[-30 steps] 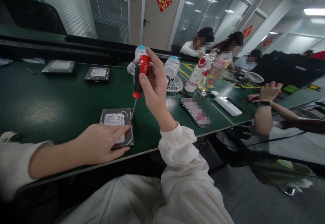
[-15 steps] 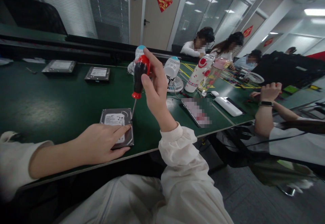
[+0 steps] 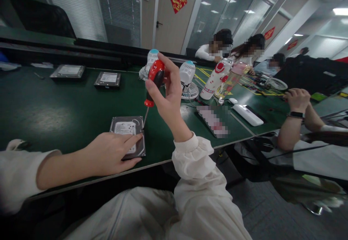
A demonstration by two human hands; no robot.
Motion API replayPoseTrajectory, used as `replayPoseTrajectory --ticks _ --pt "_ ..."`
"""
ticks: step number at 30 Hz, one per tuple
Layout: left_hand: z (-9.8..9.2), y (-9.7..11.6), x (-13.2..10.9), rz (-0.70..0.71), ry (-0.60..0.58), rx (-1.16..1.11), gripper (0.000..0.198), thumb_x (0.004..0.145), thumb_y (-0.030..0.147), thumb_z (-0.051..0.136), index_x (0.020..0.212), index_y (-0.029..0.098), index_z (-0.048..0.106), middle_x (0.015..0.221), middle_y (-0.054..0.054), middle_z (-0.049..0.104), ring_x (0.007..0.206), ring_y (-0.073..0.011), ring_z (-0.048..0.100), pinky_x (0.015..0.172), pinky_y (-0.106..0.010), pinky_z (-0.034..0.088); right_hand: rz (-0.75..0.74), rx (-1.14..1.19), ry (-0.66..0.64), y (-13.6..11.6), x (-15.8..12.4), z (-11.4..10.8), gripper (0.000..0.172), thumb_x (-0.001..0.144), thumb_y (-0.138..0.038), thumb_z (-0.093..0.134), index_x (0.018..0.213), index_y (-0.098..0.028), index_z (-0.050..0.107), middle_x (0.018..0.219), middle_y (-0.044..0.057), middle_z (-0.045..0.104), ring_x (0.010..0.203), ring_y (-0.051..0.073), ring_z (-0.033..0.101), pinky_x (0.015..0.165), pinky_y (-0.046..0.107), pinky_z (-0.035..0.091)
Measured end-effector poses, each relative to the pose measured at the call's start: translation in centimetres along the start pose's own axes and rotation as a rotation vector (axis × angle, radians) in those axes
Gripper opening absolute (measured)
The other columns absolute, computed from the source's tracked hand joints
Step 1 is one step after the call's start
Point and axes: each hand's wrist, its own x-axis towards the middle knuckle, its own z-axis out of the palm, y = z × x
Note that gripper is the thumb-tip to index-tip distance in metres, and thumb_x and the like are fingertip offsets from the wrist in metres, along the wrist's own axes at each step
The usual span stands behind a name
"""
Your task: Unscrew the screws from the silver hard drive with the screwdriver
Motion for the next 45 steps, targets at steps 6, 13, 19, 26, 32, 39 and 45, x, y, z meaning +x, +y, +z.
replayPoseTrajectory --ticks 6,13,19,26,32,39,45 --pt "0.15 -0.07 0.03 0.01 0.003 -0.009 0.059 0.093 0.049 0.048 0.134 0.006 0.054 0.106 -0.016 0.073 0.084 -0.0312 0.072 0.063 -0.042 0.057 -0.008 0.08 -0.017 0.16 0.08 0.01 0.052 0.085 -0.056 0.061 0.132 -0.039 0.049 0.129 0.001 0.058 0.118 0.023 0.063 0.105 0.048 0.054" --pt "0.48 -0.09 0.08 0.016 0.03 -0.038 0.065 0.093 0.054 0.047 0.135 0.004 0.053 0.1 -0.014 0.074 0.08 -0.0306 0.072 0.061 -0.041 0.056 0.022 0.127 0.017 -0.12 0.1 -0.11 0.048 0.085 -0.053 0.062 0.129 -0.036 0.054 0.125 0.002 0.06 0.116 0.024 0.064 0.11 0.053 0.05" --pt "0.45 -0.21 0.16 0.024 0.049 -0.027 0.066 0.093 0.054 0.048 0.135 0.003 0.053 0.099 -0.014 0.074 0.079 -0.0302 0.072 0.061 -0.04 0.055 0.039 0.077 0.034 -0.1 0.02 -0.18 0.055 0.082 -0.05 0.067 0.133 -0.036 0.052 0.139 0.001 0.055 0.124 0.027 0.059 0.112 0.054 0.048" --pt "0.43 -0.12 0.15 0.014 0.039 -0.042 0.063 0.092 0.053 0.049 0.132 0.004 0.054 0.099 -0.014 0.074 0.078 -0.0306 0.072 0.059 -0.042 0.056 0.039 0.136 0.012 -0.05 0.0 -0.13 0.047 0.087 -0.051 0.058 0.131 -0.036 0.052 0.117 0.002 0.063 0.112 0.023 0.065 0.107 0.051 0.052" --pt "0.33 -0.05 0.16 0.007 0.026 -0.04 0.063 0.092 0.051 0.051 0.133 0.004 0.054 0.1 -0.014 0.074 0.078 -0.0306 0.072 0.061 -0.043 0.057 0.037 0.06 0.062 -0.08 -0.03 -0.18 0.054 0.082 -0.047 0.068 0.132 -0.037 0.052 0.135 0.002 0.058 0.116 0.024 0.063 0.104 0.05 0.054" --pt "0.3 -0.03 0.08 0.015 0.031 -0.023 0.063 0.092 0.051 0.049 0.133 0.004 0.054 0.101 -0.015 0.074 0.078 -0.0299 0.072 0.062 -0.041 0.057 -0.003 0.118 0.022 0.28 0.06 -0.32 0.048 0.086 -0.05 0.061 0.132 -0.037 0.054 0.129 0.0 0.062 0.118 0.023 0.064 0.108 0.051 0.052" --pt "0.34 -0.01 0.05 0.007 0.022 -0.028 0.063 0.092 0.051 0.049 0.134 0.005 0.052 0.101 -0.015 0.074 0.079 -0.0297 0.072 0.062 -0.04 0.056 0.016 0.112 0.051 0.04 0.05 -0.14 0.057 0.082 -0.042 0.07 0.136 -0.04 0.049 0.136 0.0 0.06 0.114 0.021 0.066 0.106 0.049 0.054"
